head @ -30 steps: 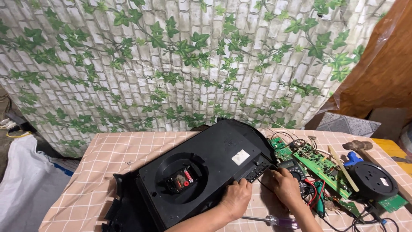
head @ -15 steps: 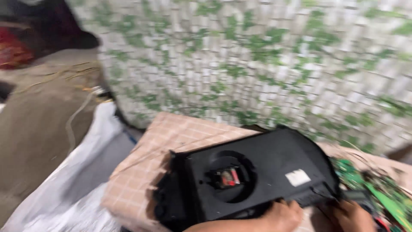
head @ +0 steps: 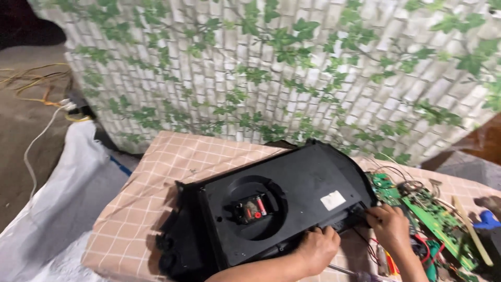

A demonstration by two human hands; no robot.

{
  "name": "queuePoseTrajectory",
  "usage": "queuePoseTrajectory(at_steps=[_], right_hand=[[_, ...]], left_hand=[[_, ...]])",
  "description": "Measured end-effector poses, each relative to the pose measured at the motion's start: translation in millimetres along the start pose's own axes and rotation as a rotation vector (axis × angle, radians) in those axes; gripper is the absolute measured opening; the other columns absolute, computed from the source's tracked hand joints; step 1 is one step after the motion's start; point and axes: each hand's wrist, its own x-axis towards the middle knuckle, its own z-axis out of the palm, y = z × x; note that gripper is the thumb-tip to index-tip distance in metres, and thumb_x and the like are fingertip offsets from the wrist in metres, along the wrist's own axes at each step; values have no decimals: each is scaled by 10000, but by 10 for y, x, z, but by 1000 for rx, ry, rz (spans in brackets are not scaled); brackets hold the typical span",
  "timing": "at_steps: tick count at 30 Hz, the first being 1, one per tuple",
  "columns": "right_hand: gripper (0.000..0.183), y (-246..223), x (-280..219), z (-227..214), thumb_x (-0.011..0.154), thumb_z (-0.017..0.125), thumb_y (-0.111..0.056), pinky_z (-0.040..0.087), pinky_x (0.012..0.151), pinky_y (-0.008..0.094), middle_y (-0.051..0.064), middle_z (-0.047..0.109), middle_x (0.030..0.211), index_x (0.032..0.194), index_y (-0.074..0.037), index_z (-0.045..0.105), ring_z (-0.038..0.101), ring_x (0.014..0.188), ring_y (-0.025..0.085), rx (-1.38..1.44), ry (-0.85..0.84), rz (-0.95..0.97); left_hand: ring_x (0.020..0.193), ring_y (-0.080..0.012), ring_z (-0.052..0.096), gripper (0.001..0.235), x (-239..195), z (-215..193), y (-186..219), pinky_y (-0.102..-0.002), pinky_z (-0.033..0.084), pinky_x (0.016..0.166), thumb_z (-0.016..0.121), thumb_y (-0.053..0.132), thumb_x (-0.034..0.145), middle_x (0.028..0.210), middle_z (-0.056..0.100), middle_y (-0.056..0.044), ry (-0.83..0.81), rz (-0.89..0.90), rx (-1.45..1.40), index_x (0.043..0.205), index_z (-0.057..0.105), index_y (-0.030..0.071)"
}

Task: The person uses a screwdriver to remove screws from the back of a black electronic device. They then use a multimeter to test the device's internal components and batteries.

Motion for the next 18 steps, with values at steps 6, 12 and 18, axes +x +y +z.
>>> queuePoseTrajectory(at_steps=[6, 12, 18], right_hand=[[138, -480, 19, -131, 831, 592, -189, 393, 914, 434, -78, 704, 926, 836, -172, 729, 561, 1037, 235, -107, -131, 9], [180, -579, 32, -124, 895, 595, -213, 356, 966, 396, -120, 696, 918, 907, -241, 773, 555, 1054, 184, -133, -186, 48], [161, -638, 45, -123, 863, 600, -348, 343, 989, 419, -98, 697, 918, 828, -223, 696, 570, 1095, 200, -133, -187, 102]], left_hand=[[864, -342, 541, 489, -26, 56, 97, -420, 412, 606, 478, 115, 918, 1337, 590, -233, 36, 70, 115, 1356, 631, -40], [997, -372, 597, 515, 91, 381, 227, -462, 477, 674, 417, 152, 975, 1355, 600, -328, -61, 26, 195, 1433, 568, -28], [714, -296, 596, 372, 364, 355, 218, -383, 519, 505, 574, 119, 881, 1255, 519, -248, -276, 41, 246, 1193, 699, -40]])
